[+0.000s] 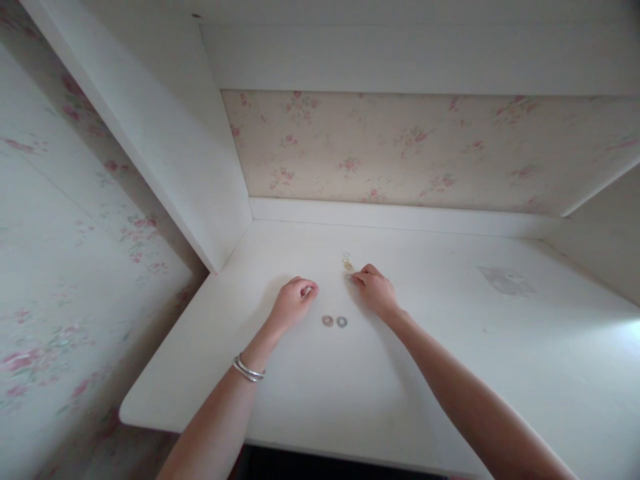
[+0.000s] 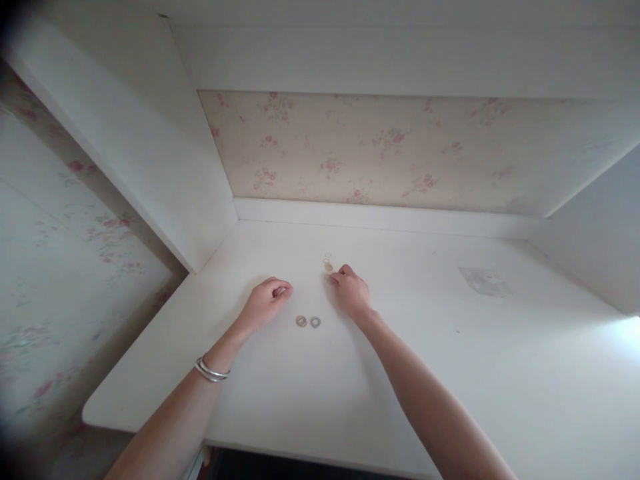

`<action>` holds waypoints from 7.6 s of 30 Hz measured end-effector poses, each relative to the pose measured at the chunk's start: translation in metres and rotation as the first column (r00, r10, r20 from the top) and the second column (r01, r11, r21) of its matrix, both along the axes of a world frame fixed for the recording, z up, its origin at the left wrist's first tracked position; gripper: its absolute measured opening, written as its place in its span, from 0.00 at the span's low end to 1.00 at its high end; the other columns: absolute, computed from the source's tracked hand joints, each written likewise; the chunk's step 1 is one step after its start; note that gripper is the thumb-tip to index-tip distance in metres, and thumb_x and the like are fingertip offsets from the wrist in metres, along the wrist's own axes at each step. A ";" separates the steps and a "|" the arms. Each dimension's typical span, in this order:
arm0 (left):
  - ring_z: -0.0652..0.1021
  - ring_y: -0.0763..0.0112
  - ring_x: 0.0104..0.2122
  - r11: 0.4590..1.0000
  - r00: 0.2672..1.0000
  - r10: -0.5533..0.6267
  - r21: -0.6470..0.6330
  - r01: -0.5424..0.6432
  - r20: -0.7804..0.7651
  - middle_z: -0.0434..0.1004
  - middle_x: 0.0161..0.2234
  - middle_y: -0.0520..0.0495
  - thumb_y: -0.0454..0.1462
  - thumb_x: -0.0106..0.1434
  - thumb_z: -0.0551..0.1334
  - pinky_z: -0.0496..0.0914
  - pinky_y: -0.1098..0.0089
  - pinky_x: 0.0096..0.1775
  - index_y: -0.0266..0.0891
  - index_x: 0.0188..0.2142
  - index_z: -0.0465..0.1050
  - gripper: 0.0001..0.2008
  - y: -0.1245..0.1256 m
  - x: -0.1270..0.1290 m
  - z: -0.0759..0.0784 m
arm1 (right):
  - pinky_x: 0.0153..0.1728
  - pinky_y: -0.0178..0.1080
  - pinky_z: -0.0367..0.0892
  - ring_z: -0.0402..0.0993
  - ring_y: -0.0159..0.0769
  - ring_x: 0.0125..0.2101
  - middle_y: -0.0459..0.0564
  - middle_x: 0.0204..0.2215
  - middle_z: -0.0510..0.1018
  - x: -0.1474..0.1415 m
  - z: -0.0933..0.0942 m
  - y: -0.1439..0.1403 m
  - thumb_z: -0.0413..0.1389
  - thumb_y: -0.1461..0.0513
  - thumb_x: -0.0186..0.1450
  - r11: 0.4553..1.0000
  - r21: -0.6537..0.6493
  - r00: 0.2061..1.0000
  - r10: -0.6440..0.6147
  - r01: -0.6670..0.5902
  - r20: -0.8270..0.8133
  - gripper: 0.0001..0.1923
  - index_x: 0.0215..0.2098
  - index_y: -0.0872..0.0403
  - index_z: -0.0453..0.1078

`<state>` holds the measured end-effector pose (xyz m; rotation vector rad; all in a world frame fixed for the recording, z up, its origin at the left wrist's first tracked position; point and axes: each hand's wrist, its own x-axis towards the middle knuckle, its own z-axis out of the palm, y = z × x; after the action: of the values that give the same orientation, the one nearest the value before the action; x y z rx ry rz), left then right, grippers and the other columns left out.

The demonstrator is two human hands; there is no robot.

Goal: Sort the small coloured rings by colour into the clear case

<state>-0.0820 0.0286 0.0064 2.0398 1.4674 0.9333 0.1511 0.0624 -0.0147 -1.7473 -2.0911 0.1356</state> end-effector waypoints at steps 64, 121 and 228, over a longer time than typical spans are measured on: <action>0.75 0.71 0.36 0.983 0.895 -0.156 0.020 0.180 -0.417 0.72 0.40 0.48 0.39 0.63 0.55 0.67 0.72 0.41 0.43 0.40 0.74 0.10 0.060 0.081 -0.010 | 0.27 0.34 0.62 0.65 0.30 0.26 0.49 0.29 0.72 0.037 0.004 -0.076 0.51 0.54 0.64 0.998 -0.015 0.742 0.033 -0.058 -0.670 0.14 0.34 0.51 0.76; 0.68 0.67 0.37 0.938 0.862 -0.262 0.094 0.333 -0.435 0.72 0.33 0.50 0.37 0.65 0.56 0.58 0.64 0.40 0.42 0.33 0.73 0.07 -0.038 0.047 0.012 | 0.28 0.35 0.61 0.65 0.30 0.25 0.47 0.29 0.71 0.037 -0.006 -0.068 0.51 0.52 0.63 0.996 -0.073 0.795 -0.007 -0.047 -0.606 0.14 0.34 0.51 0.75; 0.75 0.69 0.32 0.979 0.984 0.055 -0.202 -0.020 0.168 0.77 0.33 0.48 0.42 0.60 0.56 0.67 0.71 0.36 0.39 0.36 0.73 0.11 0.003 0.011 -0.022 | 0.40 0.39 0.63 0.67 0.34 0.35 0.51 0.36 0.70 -0.019 0.002 -0.100 0.48 0.57 0.67 0.958 0.090 0.943 0.286 -0.274 -0.169 0.12 0.39 0.51 0.73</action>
<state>-0.0712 0.0313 -0.0155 1.7479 1.4475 0.9138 0.1322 -0.0380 -0.0129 -1.3380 -2.1707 0.2922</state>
